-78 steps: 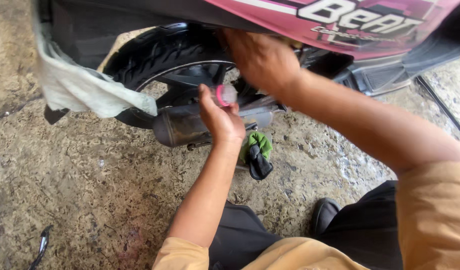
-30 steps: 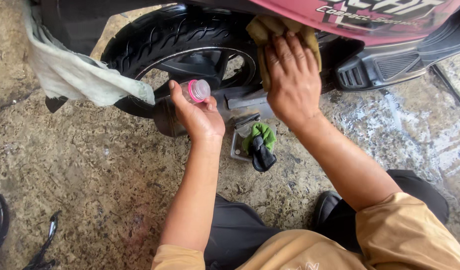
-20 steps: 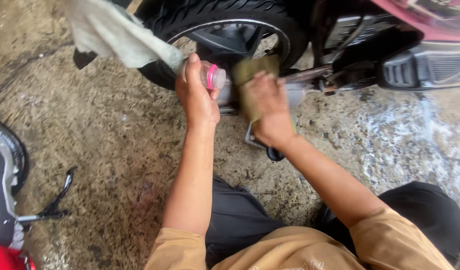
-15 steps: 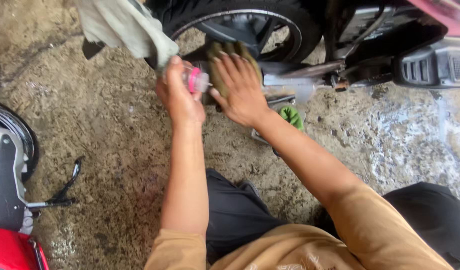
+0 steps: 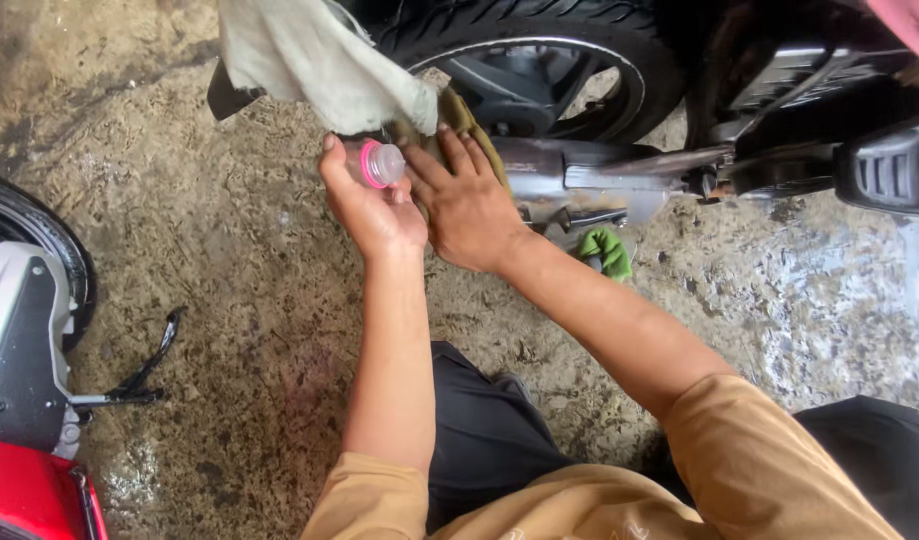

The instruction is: The person applies a liquid from a bottle onto a sponge and wipes the plastic side panels and the front wheel of a motorcycle.

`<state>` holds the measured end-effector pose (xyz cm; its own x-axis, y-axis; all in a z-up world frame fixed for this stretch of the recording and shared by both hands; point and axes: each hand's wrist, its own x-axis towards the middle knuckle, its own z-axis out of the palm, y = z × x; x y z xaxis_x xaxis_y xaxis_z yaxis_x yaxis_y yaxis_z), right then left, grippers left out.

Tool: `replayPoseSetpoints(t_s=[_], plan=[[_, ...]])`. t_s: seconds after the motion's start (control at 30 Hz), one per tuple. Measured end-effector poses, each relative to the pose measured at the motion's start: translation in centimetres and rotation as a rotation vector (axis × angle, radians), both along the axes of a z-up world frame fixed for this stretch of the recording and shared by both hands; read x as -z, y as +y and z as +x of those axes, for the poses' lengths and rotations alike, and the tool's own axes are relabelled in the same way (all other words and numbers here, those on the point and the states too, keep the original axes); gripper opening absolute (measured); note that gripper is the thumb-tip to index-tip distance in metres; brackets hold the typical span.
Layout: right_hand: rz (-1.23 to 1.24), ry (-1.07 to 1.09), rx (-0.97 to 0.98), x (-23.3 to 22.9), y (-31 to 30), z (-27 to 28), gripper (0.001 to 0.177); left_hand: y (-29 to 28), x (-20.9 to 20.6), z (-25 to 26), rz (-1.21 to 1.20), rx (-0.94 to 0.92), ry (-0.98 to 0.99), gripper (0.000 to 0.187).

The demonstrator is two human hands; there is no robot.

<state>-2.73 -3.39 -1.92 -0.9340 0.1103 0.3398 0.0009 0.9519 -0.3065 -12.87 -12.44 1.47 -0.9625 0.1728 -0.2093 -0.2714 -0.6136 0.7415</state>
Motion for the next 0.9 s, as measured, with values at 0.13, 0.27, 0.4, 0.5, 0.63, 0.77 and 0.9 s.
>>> replayPoseSetpoints(t_s=[0.13, 0.27, 0.4, 0.5, 0.63, 0.77, 0.9], plan=[[0.200, -0.002, -0.220, -0.3, -1.4, 4.2, 0.055, -2.6, -0.1, -0.8, 0.047, 0.011, 0.021, 0.036], [0.396, -0.088, -0.134, -0.1, -3.1, 0.0, 0.059, -3.0, -0.1, -0.9, 0.058, -0.090, 0.028, 0.035], [0.824, -0.368, -0.166, 0.1, -5.7, -0.3, 0.061, -2.6, -0.6, -0.4, 0.031, -0.115, 0.012, 0.034], [0.860, -0.393, -0.217, 1.1, -5.6, 1.5, 0.061, -1.6, -0.4, 0.2, -0.111, -0.037, 0.107, 0.033], [0.366, -0.069, 0.234, 0.3, -5.0, -0.8, 0.064, -0.9, 0.4, 0.9, -0.089, -0.087, 0.048, 0.032], [-0.158, -0.449, 0.206, -3.2, 0.8, -6.7, 0.049, -2.6, 0.1, -0.1, -0.016, -0.130, 0.102, 0.035], [0.262, -0.789, 0.043, -2.3, -2.3, -12.5, 0.042, -2.0, -0.5, -1.2, 0.045, -0.200, 0.047, 0.034]])
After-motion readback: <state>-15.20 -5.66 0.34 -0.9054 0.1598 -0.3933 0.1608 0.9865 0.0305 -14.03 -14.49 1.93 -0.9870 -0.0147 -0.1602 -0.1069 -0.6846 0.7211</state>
